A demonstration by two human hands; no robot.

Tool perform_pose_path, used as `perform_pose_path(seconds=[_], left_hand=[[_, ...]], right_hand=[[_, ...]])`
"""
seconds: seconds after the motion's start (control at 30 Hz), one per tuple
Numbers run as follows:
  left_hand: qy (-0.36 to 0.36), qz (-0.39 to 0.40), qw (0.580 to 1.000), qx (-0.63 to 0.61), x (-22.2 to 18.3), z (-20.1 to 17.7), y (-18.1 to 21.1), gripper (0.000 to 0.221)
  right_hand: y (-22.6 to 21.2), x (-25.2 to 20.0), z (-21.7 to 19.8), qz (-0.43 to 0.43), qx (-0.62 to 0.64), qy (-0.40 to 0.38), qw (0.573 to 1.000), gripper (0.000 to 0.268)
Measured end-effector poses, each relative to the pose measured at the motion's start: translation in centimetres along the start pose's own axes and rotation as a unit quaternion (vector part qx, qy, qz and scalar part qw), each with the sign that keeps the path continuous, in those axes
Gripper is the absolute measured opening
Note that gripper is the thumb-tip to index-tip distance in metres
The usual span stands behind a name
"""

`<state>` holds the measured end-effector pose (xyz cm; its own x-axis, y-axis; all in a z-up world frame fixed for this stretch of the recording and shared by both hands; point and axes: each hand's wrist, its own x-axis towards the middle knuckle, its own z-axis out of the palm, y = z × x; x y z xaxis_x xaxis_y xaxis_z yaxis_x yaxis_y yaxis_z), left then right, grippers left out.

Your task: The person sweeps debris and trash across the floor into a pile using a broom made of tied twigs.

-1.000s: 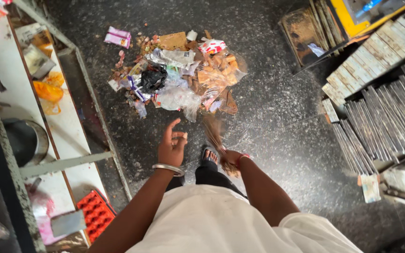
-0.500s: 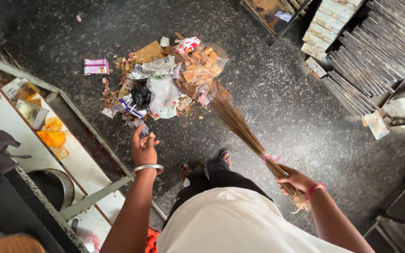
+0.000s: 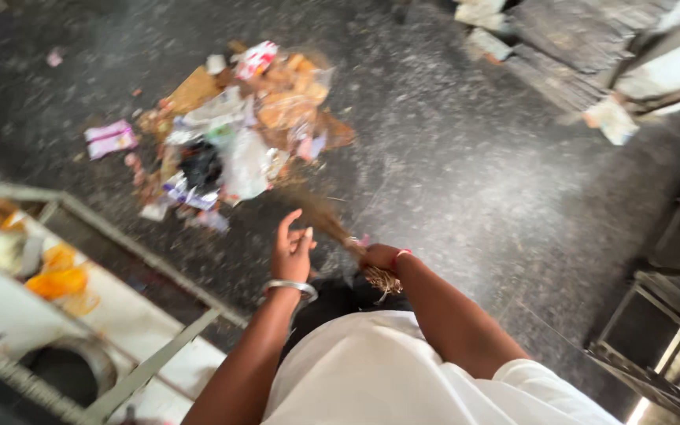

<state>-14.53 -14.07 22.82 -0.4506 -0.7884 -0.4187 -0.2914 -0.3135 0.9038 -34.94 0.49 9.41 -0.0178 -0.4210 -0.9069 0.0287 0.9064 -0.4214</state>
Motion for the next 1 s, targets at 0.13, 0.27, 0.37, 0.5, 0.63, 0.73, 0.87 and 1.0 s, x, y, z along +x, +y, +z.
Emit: perform_pose_path(seconds=[0.13,0.27,0.37,0.5,0.63,0.73,0.87,1.0], left_hand=[[-0.058,0.019,0.998,0.003,0.5,1.0,-0.5,0.044],[-0.103,0.001,0.990,0.099,0.5,1.6,2.4,0.033],[-0.113,0.018,0.984,0.140,0.6,2.4,3.4,0.028],[-0.120,0.054,0.986,0.106,2.3,6.5,5.2,0.026],[-0.126,0.084,0.978,0.143,2.6,11.7,9.0,0.031],[-0.127,0.075,0.989,0.014,2.2,14.9,10.7,0.049],[-0.116,0.037,0.991,-0.051,2.5,14.8,10.9,0.060],[-0.071,-0.087,0.993,0.038,5.9,13.0,10.5,0.073]], right_hand=[[-4.7,-12.2,-4.1,-0.083,0.127,-0.106,0.983,0.065],[-7.0,-22.6,-7.6,-0.201,0.236,-0.140,0.940,0.075],[-7.7,-24.4,-11.3,-0.259,0.322,-0.174,0.894,0.075],[-8.8,-22.8,-17.5,-0.325,0.328,-0.150,0.875,0.070],[-11.6,-21.7,-24.5,-0.331,0.223,-0.156,0.903,0.061],[-14.1,-23.2,-29.0,-0.338,0.127,-0.109,0.926,0.050],[-16.9,-27.3,-32.7,-0.288,0.122,-0.192,0.930,0.063],[-17.9,-28.5,-36.8,-0.368,0.107,-0.265,0.885,0.106]])
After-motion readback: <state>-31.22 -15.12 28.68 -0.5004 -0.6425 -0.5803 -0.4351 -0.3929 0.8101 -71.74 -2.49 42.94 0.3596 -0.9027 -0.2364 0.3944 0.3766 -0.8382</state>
